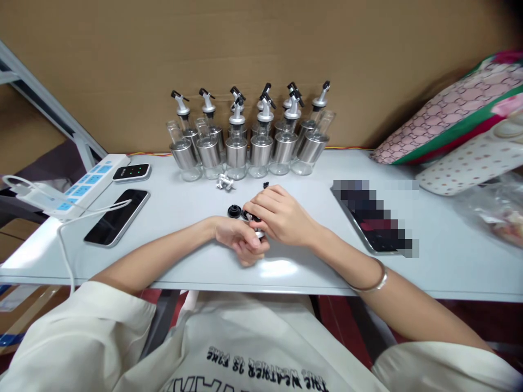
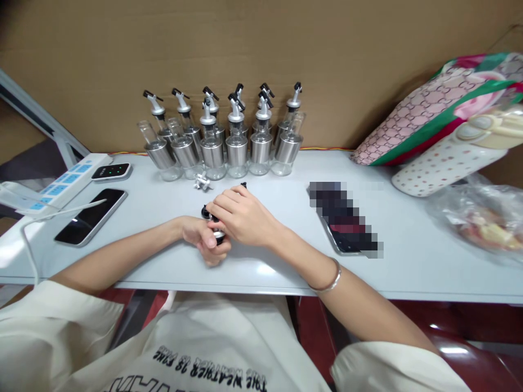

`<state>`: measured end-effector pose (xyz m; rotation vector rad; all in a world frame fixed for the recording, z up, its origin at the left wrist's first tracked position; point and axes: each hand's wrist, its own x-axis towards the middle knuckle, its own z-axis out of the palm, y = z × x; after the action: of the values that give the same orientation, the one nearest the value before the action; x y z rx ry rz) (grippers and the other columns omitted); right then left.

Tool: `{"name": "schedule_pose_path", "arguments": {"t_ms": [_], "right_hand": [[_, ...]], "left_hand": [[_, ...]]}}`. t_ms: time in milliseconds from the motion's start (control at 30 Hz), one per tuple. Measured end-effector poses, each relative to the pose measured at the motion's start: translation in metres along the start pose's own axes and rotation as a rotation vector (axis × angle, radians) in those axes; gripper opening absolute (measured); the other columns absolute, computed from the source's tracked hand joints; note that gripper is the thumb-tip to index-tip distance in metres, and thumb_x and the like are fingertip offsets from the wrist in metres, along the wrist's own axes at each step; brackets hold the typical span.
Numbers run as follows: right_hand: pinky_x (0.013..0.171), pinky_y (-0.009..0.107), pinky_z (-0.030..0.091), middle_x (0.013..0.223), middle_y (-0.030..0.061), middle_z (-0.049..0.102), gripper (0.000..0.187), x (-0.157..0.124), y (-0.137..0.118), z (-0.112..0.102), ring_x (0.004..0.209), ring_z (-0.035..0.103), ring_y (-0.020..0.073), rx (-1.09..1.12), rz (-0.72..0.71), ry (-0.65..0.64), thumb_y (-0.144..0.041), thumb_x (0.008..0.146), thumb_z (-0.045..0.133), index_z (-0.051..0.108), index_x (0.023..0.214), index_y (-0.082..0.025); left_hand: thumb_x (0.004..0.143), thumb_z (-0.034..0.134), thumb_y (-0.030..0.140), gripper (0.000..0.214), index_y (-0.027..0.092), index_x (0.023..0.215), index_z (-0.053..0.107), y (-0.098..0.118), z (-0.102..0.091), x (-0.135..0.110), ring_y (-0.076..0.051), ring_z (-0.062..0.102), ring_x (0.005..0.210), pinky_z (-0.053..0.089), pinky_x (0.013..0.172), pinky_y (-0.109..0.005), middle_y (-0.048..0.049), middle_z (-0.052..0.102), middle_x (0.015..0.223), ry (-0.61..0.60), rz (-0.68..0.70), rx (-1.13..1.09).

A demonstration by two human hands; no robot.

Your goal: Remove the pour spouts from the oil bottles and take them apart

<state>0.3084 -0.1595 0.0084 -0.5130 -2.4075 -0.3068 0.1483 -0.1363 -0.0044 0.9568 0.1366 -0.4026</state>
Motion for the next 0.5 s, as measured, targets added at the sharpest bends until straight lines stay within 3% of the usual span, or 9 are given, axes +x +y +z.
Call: {"name": "schedule_pose_path", "arguments": {"t_ms": [233, 367, 500], "right_hand": [[0.069, 0.032, 0.034, 0.070, 0.0052, 0.056, 0.046, 0.000, -0.001, 0.003, 0.068, 0.044, 0.0163, 0.093, 0.083, 0.020, -0.035, 0.099, 0.023, 0.059, 0.079, -0.015], [0.065, 0.030, 0.036, 0.060, 0.0023, 0.049, 0.051, -0.006, 0.008, -0.006, 0.061, 0.044, 0.0144, 0.250, 0.325, 0.150, -0.036, 0.100, 0.017, 0.049, 0.063, -0.019], [0.066, 0.029, 0.037, 0.066, 0.0019, 0.052, 0.044, -0.010, 0.027, -0.020, 0.064, 0.049, 0.0138, 0.226, 0.687, 0.331, -0.038, 0.097, 0.029, 0.053, 0.065, -0.019]], "left_hand": [[0.060, 0.073, 0.047, 0.043, 0.018, 0.046, 0.044, -0.001, 0.003, 0.004, -0.008, 0.024, 0.036, 0.023, 0.045, -0.029, 0.0052, 0.028, 0.038, -0.038, 0.010, -0.011], [0.065, 0.074, 0.034, 0.039, 0.018, 0.049, 0.042, 0.000, 0.001, -0.004, -0.007, 0.021, 0.036, 0.020, 0.045, -0.027, 0.0068, 0.027, 0.040, 0.129, 0.076, 0.000], [0.066, 0.073, 0.033, 0.039, 0.018, 0.048, 0.041, 0.001, -0.002, -0.011, -0.006, 0.020, 0.036, 0.024, 0.045, -0.027, 0.0076, 0.026, 0.042, 0.197, 0.096, -0.021]]}}
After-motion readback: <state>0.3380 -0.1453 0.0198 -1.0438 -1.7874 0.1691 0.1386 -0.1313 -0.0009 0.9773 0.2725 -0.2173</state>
